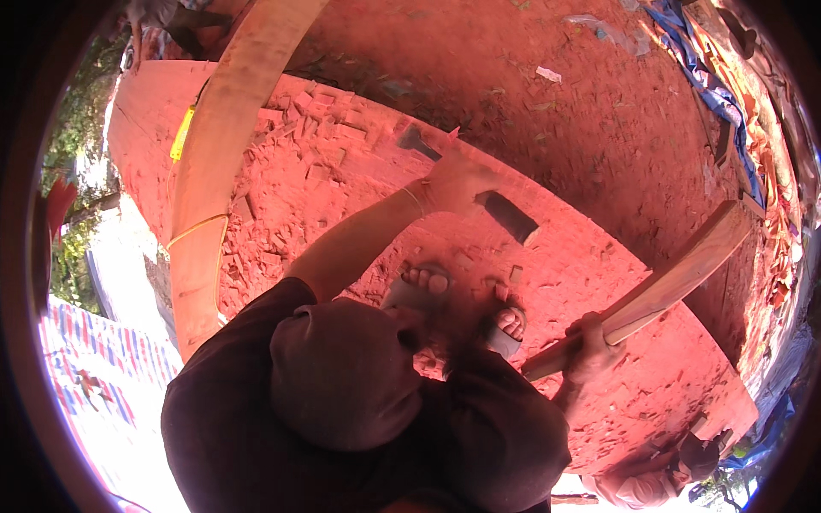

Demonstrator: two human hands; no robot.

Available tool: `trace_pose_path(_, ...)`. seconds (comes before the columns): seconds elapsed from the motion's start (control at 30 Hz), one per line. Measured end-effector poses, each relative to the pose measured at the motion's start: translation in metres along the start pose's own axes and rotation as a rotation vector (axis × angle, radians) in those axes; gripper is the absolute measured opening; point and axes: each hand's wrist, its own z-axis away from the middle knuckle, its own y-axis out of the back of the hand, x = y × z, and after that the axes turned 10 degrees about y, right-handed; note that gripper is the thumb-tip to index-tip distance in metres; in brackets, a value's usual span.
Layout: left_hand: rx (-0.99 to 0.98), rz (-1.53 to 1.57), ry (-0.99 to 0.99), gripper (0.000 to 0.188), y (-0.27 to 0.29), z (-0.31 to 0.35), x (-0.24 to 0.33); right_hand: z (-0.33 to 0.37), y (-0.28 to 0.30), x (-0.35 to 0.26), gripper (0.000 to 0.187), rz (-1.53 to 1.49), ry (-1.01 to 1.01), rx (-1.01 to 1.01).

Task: The person uses a chisel and a wooden mallet to repeatedly strike and split a small piece of wood on a red surface. The person holds the chisel in the left hand and strikes it with the mallet in the right hand, producing wood chips.

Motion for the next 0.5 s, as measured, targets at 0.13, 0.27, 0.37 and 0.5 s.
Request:
trace_pose_path(0.13,0.037,0.045,0.186,0.015,-0.001,-0.029,-0.022,-0.019,0.037,-0.009,0.019,-0.010,0.059,0.070)
trace_pose_path(0.27,0.097,0.117,0.180,0.016,0.002,-0.033,-0.025,-0.047,0.037,-0.070,0.021,-0.273,0.252,0.270)
trace_pose_path(0.37,0.101,0.107,0.172,0.016,0.001,-0.033,-0.024,-0.056,-0.024,-0.109,0.020,-0.553,0.349,0.305)
trace_pose_path(0.5,0.058,0.097,0.206,0.016,-0.004,-0.029,-0.029,-0.034,-0.105,-0.054,0.022,-0.031,0.022,-0.025)
